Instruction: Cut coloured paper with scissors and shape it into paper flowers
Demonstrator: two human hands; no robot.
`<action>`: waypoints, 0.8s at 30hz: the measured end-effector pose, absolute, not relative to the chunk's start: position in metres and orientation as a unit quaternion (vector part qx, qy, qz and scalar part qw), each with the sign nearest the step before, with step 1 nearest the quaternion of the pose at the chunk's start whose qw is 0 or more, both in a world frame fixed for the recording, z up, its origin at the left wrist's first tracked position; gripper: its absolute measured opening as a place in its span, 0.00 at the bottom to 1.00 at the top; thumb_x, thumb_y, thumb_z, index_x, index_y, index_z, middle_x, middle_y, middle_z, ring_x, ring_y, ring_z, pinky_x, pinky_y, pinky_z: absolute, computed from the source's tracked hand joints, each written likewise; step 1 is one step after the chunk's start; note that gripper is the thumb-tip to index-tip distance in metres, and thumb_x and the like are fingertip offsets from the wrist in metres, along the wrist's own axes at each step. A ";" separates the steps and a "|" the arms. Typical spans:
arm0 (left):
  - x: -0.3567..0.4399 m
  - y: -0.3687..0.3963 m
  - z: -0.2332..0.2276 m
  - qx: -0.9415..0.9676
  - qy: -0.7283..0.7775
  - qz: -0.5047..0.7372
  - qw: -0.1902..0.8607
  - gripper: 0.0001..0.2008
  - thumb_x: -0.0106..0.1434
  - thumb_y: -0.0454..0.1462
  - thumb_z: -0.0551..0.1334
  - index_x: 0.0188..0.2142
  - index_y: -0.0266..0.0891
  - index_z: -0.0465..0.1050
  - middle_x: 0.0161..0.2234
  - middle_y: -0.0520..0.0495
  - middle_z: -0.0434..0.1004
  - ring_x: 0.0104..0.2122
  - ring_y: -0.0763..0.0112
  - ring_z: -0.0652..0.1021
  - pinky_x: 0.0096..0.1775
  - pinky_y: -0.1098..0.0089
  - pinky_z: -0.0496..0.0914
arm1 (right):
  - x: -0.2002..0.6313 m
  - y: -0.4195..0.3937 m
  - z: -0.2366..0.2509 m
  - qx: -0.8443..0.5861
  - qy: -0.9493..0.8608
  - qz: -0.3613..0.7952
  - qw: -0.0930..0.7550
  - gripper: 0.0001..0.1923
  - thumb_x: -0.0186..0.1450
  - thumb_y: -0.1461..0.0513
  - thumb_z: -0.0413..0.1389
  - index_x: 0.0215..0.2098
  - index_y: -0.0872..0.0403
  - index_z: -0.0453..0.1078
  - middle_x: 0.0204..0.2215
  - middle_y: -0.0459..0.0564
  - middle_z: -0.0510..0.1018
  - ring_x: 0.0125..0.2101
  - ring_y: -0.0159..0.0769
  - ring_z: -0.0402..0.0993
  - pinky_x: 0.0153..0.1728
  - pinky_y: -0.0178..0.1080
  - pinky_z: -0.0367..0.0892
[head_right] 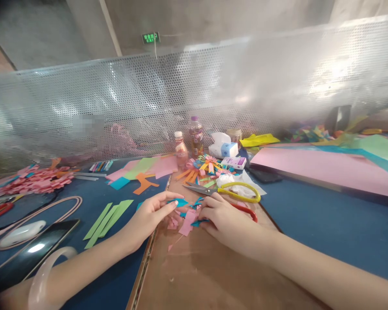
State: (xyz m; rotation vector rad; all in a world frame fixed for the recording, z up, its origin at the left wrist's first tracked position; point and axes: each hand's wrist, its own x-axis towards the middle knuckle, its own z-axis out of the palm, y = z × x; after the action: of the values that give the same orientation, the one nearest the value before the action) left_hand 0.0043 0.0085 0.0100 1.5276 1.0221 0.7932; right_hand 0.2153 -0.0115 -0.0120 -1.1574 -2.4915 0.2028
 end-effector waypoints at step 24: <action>0.003 0.010 0.005 0.660 0.417 0.341 0.524 0.10 0.60 0.39 0.57 0.38 0.36 0.67 0.35 0.44 0.77 0.28 0.73 0.76 0.30 0.72 0.69 | 0.219 -0.008 -0.008 -0.432 -0.863 0.155 0.209 0.08 0.59 0.64 0.55 0.38 0.48 0.70 0.39 0.44 0.72 0.41 0.31 0.67 0.45 0.37 0.62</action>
State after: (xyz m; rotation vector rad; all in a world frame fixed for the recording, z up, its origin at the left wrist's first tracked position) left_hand 0.0028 0.0103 0.0049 1.5793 0.9981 0.8168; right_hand 0.2194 -0.0084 -0.0077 -1.2031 -2.4024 0.4314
